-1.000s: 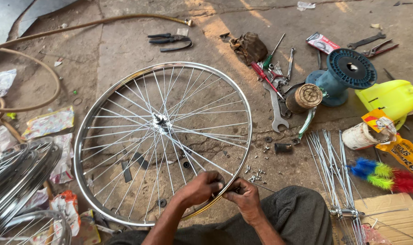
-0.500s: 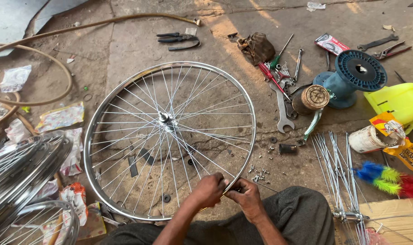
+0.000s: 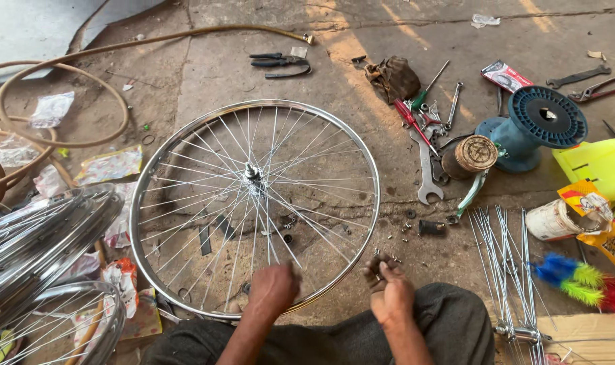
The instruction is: The person laces a bicycle wheel by inserting spokes through the rim and hub, then tightening the nipples by hand. The person sits on the ground and works on the wheel throughout the clip.
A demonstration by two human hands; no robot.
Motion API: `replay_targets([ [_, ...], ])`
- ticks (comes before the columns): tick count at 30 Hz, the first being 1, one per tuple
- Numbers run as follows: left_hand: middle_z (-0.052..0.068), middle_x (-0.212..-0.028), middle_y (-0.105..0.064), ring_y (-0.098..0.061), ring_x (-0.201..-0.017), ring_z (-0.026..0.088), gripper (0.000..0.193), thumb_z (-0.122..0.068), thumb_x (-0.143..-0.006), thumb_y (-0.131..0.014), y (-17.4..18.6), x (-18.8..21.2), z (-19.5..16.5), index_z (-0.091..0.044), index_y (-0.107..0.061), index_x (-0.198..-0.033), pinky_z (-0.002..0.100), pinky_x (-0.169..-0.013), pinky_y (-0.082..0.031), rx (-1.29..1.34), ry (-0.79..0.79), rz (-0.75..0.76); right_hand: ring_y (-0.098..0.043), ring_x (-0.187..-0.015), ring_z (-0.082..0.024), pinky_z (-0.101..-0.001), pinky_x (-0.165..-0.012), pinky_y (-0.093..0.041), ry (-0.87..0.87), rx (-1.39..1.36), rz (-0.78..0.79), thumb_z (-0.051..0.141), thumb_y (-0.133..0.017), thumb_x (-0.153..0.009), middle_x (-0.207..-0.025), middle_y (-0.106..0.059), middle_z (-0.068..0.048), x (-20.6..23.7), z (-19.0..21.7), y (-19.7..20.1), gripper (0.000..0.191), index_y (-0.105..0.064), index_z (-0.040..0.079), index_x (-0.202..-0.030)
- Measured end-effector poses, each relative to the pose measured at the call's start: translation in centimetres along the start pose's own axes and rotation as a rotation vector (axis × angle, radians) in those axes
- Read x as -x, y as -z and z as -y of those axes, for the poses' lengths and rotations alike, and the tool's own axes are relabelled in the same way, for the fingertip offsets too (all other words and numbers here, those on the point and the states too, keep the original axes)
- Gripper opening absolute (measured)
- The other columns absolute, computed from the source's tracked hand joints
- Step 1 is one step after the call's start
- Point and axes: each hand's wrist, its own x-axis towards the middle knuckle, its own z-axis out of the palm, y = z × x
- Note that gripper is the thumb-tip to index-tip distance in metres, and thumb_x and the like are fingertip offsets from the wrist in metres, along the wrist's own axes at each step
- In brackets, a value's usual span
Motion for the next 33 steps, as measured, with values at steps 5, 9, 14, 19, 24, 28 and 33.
replay_targets([
  [5,0.025,-0.111,-0.066,-0.069,-0.093,0.039,0.046,-0.043,-0.096,-0.061,3.9,-2.2,-1.3,-0.007,-0.065,-0.123,0.055,-0.080,-0.054,0.336,0.084,-0.553,-0.066,-0.072,-0.021,-0.0341,-0.060,-0.056,0.013,0.000,0.129,0.013,-0.061,-0.100,-0.087,-0.070,-0.010,1.3,-1.9,-1.3,0.013,-0.066,0.008,-0.110],
  [9,0.036,-0.128,-0.052,-0.063,-0.107,0.050,0.063,-0.049,-0.093,-0.069,5.3,-6.1,-1.6,0.008,-0.060,-0.117,0.060,-0.084,-0.053,0.261,0.034,-0.883,-0.067,-0.068,-0.022,-0.0371,-0.058,-0.056,0.041,0.092,0.166,0.013,-0.062,-0.097,-0.082,-0.071,-0.012,2.4,-2.5,-2.6,0.012,-0.065,0.006,-0.107],
  [14,0.029,-0.105,-0.066,-0.068,-0.095,0.044,0.056,-0.035,-0.076,-0.074,5.8,-7.4,-0.6,0.009,-0.061,-0.109,0.057,-0.082,-0.057,0.437,0.082,-0.894,-0.066,-0.066,-0.020,-0.0353,-0.057,-0.054,0.066,0.142,0.165,0.014,-0.068,-0.095,-0.080,-0.071,-0.009,3.1,-3.4,-2.0,0.011,-0.068,0.006,-0.102],
  [19,0.015,-0.079,-0.066,-0.066,-0.073,0.027,0.022,-0.009,-0.078,-0.064,6.8,-6.1,-0.3,0.002,-0.061,-0.097,0.046,-0.072,-0.056,0.710,0.344,-0.474,-0.062,-0.064,-0.015,-0.0306,-0.055,-0.050,0.123,0.131,0.117,0.014,-0.076,-0.090,-0.078,-0.069,-0.005,2.1,-4.3,-1.5,0.011,-0.072,0.007,-0.098],
  [24,0.016,-0.089,-0.066,-0.064,-0.066,0.020,0.037,0.002,-0.079,-0.063,6.9,-5.6,-0.4,0.004,-0.053,-0.115,0.036,-0.060,-0.056,1.016,0.318,-0.480,-0.061,-0.064,-0.014,-0.0302,-0.055,-0.050,0.151,0.151,0.065,0.013,-0.078,-0.088,-0.078,-0.070,-0.004,2.0,-4.7,-1.3,0.011,-0.072,0.007,-0.095],
  [28,0.019,-0.093,-0.072,-0.057,-0.058,0.021,0.075,0.002,-0.083,-0.067,6.2,-6.0,-0.1,0.005,-0.032,-0.149,0.034,-0.054,-0.055,1.158,0.382,-0.358,-0.061,-0.064,-0.016,-0.0322,-0.055,-0.051,0.135,0.228,-0.005,0.012,-0.079,-0.084,-0.076,-0.070,-0.006,1.8,-4.6,-1.3,0.012,-0.073,0.005,-0.091],
  [33,0.018,-0.087,-0.072,-0.065,-0.057,0.018,0.025,-0.013,-0.096,-0.058,3.9,-5.8,-0.5,0.003,-0.059,-0.115,0.033,-0.050,-0.058,1.728,0.297,-0.462,-0.063,-0.064,-0.017,-0.0325,-0.055,-0.053,0.076,0.261,0.013,0.012,-0.081,-0.084,-0.076,-0.069,-0.006,1.5,-4.1,-1.3,0.014,-0.072,0.005,-0.092],
])
